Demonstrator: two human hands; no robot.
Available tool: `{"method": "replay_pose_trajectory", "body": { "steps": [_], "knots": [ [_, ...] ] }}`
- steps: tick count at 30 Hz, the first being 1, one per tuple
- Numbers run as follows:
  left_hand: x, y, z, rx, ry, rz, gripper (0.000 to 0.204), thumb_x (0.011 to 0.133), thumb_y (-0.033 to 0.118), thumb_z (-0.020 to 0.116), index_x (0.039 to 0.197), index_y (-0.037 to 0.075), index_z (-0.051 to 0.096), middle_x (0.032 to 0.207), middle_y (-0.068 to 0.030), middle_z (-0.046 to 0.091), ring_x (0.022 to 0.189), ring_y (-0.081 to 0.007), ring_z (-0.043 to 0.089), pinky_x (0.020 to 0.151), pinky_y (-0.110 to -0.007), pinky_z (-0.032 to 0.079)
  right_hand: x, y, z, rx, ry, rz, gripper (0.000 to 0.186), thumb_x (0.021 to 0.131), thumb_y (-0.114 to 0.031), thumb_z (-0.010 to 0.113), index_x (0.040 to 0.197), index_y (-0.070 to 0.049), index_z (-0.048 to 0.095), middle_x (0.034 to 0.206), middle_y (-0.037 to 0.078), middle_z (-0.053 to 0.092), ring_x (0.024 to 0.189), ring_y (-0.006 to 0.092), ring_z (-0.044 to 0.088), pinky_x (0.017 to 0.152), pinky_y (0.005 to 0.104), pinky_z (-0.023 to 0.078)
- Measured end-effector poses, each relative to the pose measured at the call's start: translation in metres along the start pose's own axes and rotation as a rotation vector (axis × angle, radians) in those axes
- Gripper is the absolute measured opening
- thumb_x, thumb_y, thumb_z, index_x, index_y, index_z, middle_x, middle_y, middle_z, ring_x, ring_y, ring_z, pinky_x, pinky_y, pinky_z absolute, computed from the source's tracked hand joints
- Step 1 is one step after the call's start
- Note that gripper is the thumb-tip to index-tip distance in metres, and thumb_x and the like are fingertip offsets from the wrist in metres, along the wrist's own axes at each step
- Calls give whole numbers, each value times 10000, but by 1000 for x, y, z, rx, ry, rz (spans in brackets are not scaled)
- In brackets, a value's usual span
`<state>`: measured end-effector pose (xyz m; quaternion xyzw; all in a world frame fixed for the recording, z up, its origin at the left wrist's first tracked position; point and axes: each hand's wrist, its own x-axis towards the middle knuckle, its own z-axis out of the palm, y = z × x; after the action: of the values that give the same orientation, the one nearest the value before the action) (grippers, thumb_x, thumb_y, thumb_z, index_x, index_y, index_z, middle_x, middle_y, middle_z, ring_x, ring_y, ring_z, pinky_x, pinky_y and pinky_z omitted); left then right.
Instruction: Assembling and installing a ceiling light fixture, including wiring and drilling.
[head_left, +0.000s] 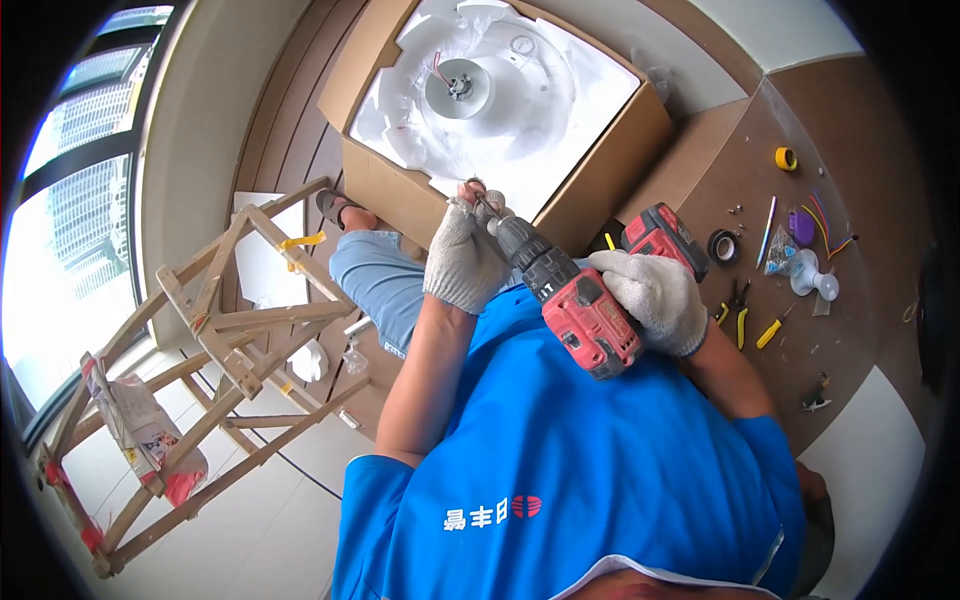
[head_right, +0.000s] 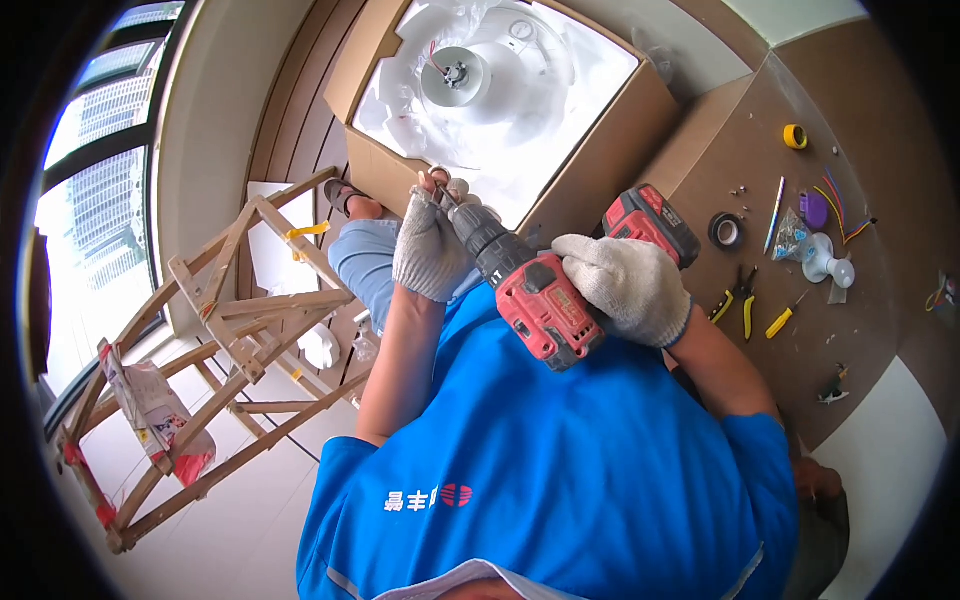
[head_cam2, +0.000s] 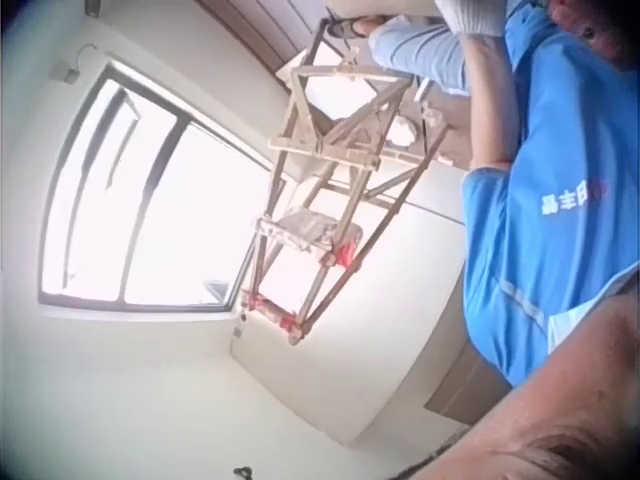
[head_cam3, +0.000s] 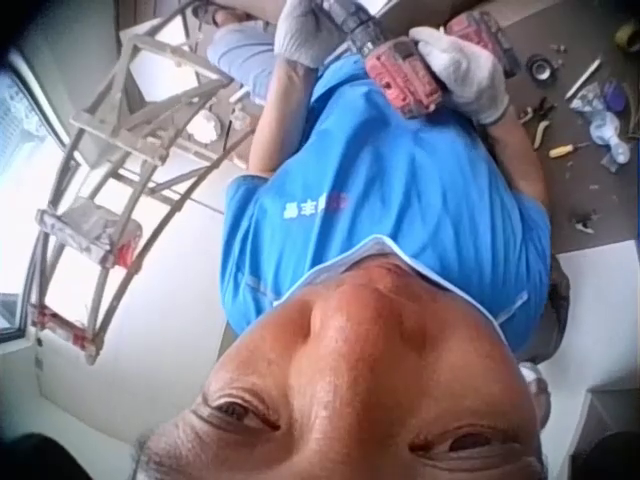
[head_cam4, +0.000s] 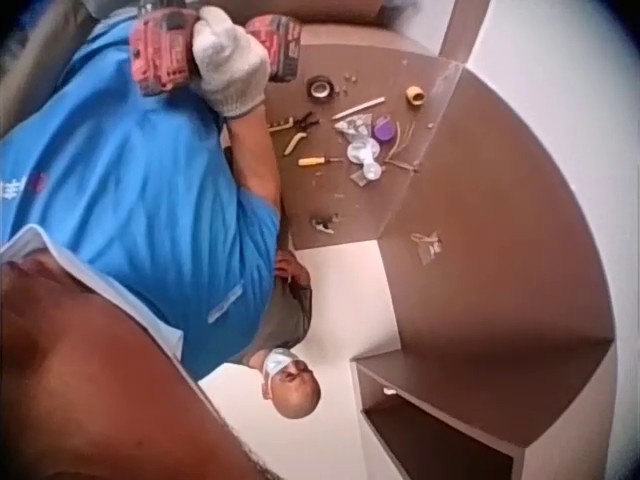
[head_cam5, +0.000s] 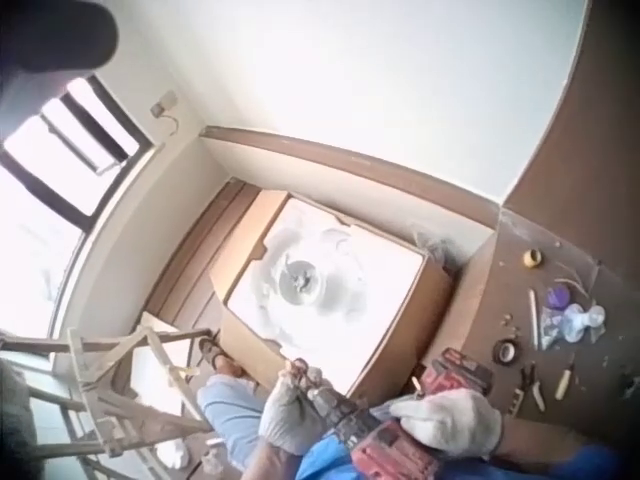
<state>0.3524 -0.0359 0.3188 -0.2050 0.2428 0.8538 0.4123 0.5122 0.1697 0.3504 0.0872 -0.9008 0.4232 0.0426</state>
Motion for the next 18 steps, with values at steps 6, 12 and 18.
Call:
{"method": "replay_pose_trajectory", "body": {
  "steps": [6, 12, 18],
  "knots": [
    [1, 32, -52, -64, 118, 28, 212, 990, 342, 677, 1017, 152, 586, 856, -11, 585, 747, -155, 542, 748, -320, 490, 44, 3, 27, -114, -138, -130, 441, 829, -160, 700, 1239, -43, 589, 1154, 124, 662, 917, 275, 702, 712, 391, 590],
    [0, 54, -97, -70, 124, 119, 267, 1042, 421, 558, 1010, 156, 558, 850, -20, 585, 746, -180, 601, 739, -397, 549, 83, 8, 52, -104, -382, -54, 563, 834, -143, 717, 1352, -32, 528, 1125, 165, 665, 976, 316, 696, 830, 411, 584],
    [-2, 58, -90, -64, 267, 170, 265, 1018, 429, 603, 977, 170, 564, 843, -18, 579, 692, -146, 549, 690, -328, 508, 96, 10, 57, -116, -419, -95, 588, 835, -172, 718, 1368, -20, 523, 1023, 147, 654, 916, 295, 694, 779, 406, 576]
  ]
}}
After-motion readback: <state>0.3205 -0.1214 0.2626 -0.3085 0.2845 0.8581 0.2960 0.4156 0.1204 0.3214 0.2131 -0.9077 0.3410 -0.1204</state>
